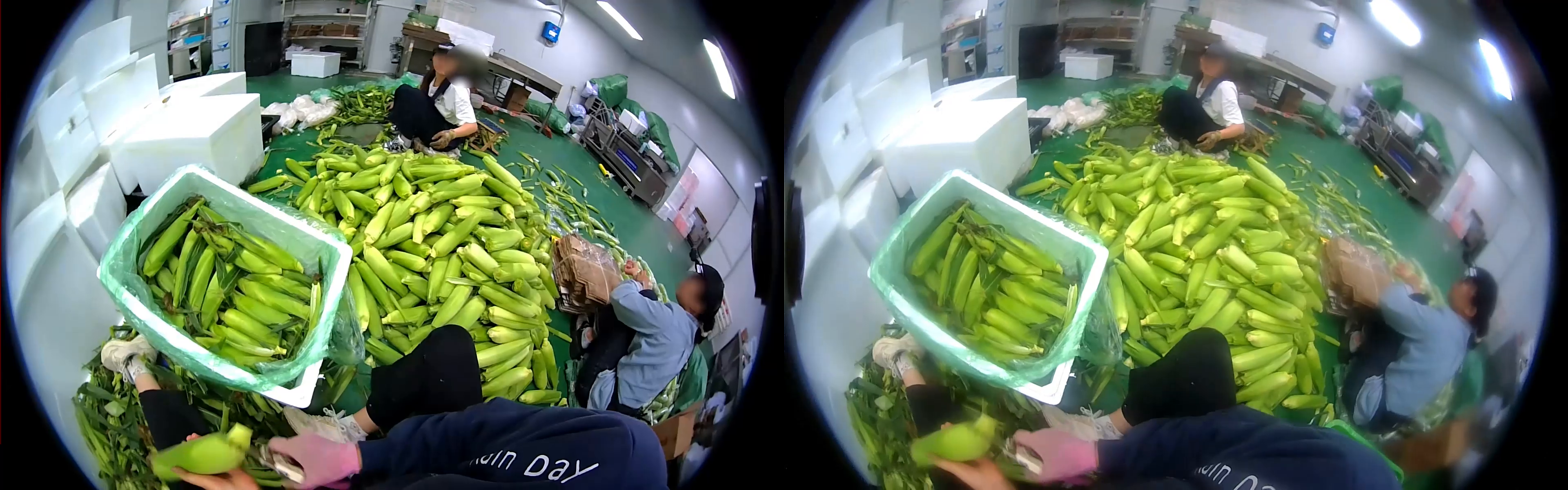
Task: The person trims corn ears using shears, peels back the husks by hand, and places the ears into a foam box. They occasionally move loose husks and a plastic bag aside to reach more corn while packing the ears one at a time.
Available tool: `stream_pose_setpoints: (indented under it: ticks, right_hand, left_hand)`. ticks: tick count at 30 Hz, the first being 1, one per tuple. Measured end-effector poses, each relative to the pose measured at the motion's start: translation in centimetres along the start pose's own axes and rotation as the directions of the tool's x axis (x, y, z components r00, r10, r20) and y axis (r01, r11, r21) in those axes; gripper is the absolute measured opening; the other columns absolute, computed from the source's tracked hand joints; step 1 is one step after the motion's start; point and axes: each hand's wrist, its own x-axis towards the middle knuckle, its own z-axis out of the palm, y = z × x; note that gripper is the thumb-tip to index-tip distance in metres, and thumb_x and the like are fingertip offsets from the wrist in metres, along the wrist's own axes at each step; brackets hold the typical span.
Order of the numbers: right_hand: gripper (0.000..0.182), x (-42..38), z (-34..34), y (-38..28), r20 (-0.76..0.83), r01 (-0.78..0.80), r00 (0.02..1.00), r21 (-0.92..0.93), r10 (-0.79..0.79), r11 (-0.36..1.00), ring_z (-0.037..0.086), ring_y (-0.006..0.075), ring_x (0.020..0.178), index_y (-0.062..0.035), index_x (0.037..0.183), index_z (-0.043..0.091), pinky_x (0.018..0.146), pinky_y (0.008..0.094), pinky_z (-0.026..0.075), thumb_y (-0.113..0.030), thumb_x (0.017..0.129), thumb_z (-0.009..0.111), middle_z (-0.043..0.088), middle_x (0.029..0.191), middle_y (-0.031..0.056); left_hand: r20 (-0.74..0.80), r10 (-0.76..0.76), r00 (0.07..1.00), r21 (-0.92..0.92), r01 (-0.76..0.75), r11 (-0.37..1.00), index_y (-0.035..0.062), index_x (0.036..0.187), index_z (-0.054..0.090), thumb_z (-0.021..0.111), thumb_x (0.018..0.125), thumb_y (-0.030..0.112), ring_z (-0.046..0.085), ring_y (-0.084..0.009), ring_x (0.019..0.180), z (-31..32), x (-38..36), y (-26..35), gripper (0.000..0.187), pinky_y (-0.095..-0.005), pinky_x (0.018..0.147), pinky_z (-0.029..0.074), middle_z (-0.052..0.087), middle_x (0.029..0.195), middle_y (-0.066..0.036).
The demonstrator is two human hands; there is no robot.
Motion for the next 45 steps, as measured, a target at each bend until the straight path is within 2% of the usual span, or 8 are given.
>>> stream_pose_setpoints:
  ticks: [4, 9, 16, 23, 27, 30, 35, 45]
  right_hand:
    - [0.041, -1.6, 2.7, 1.0, 0.400, 0.165, 0.859, 0.375, -0.319, 0.912, 0.065, 0.0251, 0.088, -0.0044, 0.108, 0.058, 0.074, 0.0389, 0.050, -0.027, 0.078, 0.074, 0.066, 0.092, 0.0170]
    - [0.049, -1.7, -0.4, -0.7, 0.686, -0.425, 0.646, 0.687, -0.334, 0.589, 0.057, 0.0122, 0.089, 0.0013, 0.123, 0.053, 0.079, 0.0282, 0.048, -0.018, 0.084, 0.076, 0.063, 0.098, 0.0043]
    - [0.052, 3.2, 0.6, -3.1, 0.445, -0.158, 0.857, 0.706, -0.259, 0.691, 0.061, 0.0134, 0.093, -0.0009, 0.125, 0.053, 0.079, 0.0269, 0.050, -0.005, 0.077, 0.072, 0.062, 0.098, 0.0039]
    - [0.061, 4.2, 1.8, -0.4, -0.119, 0.136, 0.991, 0.876, -0.065, 0.462, 0.058, 0.0247, 0.107, -0.0010, 0.141, 0.040, 0.100, 0.0392, 0.046, -0.028, 0.093, 0.066, 0.057, 0.113, 0.0085]
    - [0.065, 5.1, 3.0, 2.9, -0.284, 0.232, 0.912, -0.237, -0.296, 0.943, 0.057, 0.0207, 0.100, 0.0029, 0.132, 0.045, 0.091, 0.0350, 0.048, -0.015, 0.079, 0.077, 0.058, 0.111, 0.0124]
    - [0.040, 2.9, 1.5, 7.5, 0.719, -0.691, 0.583, 0.192, 0.379, 0.697, 0.069, 0.0272, 0.094, 0.0067, 0.115, 0.062, 0.087, 0.0383, 0.054, -0.025, 0.091, 0.064, 0.069, 0.104, 0.0225]
    - [0.046, -3.5, -1.2, 8.0, 0.606, -0.651, 0.759, 0.713, 0.238, 0.260, 0.063, 0.0307, 0.115, 0.0029, 0.133, 0.051, 0.095, 0.0413, 0.053, -0.007, 0.090, 0.061, 0.062, 0.129, 0.0236]
    - [0.028, -6.1, -8.0, -2.1, 0.039, -0.277, 0.937, 0.685, 0.346, 0.674, 0.054, 0.0067, 0.054, -0.0038, 0.110, 0.062, 0.044, 0.0205, 0.041, -0.016, 0.088, 0.074, 0.063, 0.080, 0.0021]
  left_hand:
    - [0.601, -0.615, 0.510, -0.024, 0.781, 0.623, 0.0031, 0.139, 0.041, 0.043, 0.096, 0.067, 0.056, -0.0248, 0.085, -5.0, 3.9, 4.5, 0.077, -0.0419, 0.070, 0.048, 0.055, 0.095, -0.010]
    - [0.688, -0.127, 0.714, -0.275, 0.419, 0.865, -0.0005, 0.143, 0.035, 0.044, 0.107, 0.019, 0.056, -0.0195, 0.066, -1.4, -2.6, 7.5, 0.041, -0.0379, 0.068, 0.048, 0.055, 0.075, -0.006]
    - [0.220, -0.714, 0.665, -0.263, 0.745, 0.613, 0.0254, 0.162, 0.018, 0.049, 0.079, 0.088, 0.062, -0.0277, 0.059, -3.5, -11.3, 7.8, 0.108, -0.0349, 0.051, 0.054, 0.059, 0.090, -0.016]
    - [-0.007, -0.404, 0.915, 0.103, 0.402, 0.910, 0.0052, 0.149, 0.037, 0.048, 0.080, 0.087, 0.055, -0.0214, 0.051, -10.7, -15.1, 12.5, 0.108, -0.0333, 0.050, 0.051, 0.055, 0.079, -0.010]
    - [-0.102, -0.140, 0.985, 0.410, 0.170, 0.896, 0.0123, 0.139, 0.043, 0.079, 0.078, 0.060, 0.058, -0.0281, 0.112, -9.4, -14.1, 12.1, 0.085, -0.0491, 0.097, 0.052, 0.057, 0.115, -0.011]
    - [0.033, -0.235, 0.971, 0.829, 0.105, 0.549, 0.0044, 0.133, 0.051, 0.088, 0.075, 0.038, 0.061, -0.0230, 0.113, -6.3, -11.5, 10.9, 0.077, -0.0401, 0.104, 0.047, 0.062, 0.122, -0.010]
    - [0.525, -0.229, 0.820, 0.847, -0.477, 0.232, 0.0045, 0.124, 0.054, 0.092, 0.064, 0.017, 0.062, -0.0235, 0.108, -1.1, -8.0, 5.3, 0.072, -0.0375, 0.097, 0.048, 0.062, 0.116, -0.011]
    - [0.713, -0.413, 0.566, 0.670, -0.724, 0.163, 0.0051, 0.117, 0.062, 0.086, 0.048, 0.008, 0.063, -0.0354, 0.102, 4.2, -5.4, -2.2, 0.073, -0.0420, 0.090, 0.051, 0.065, 0.110, -0.014]
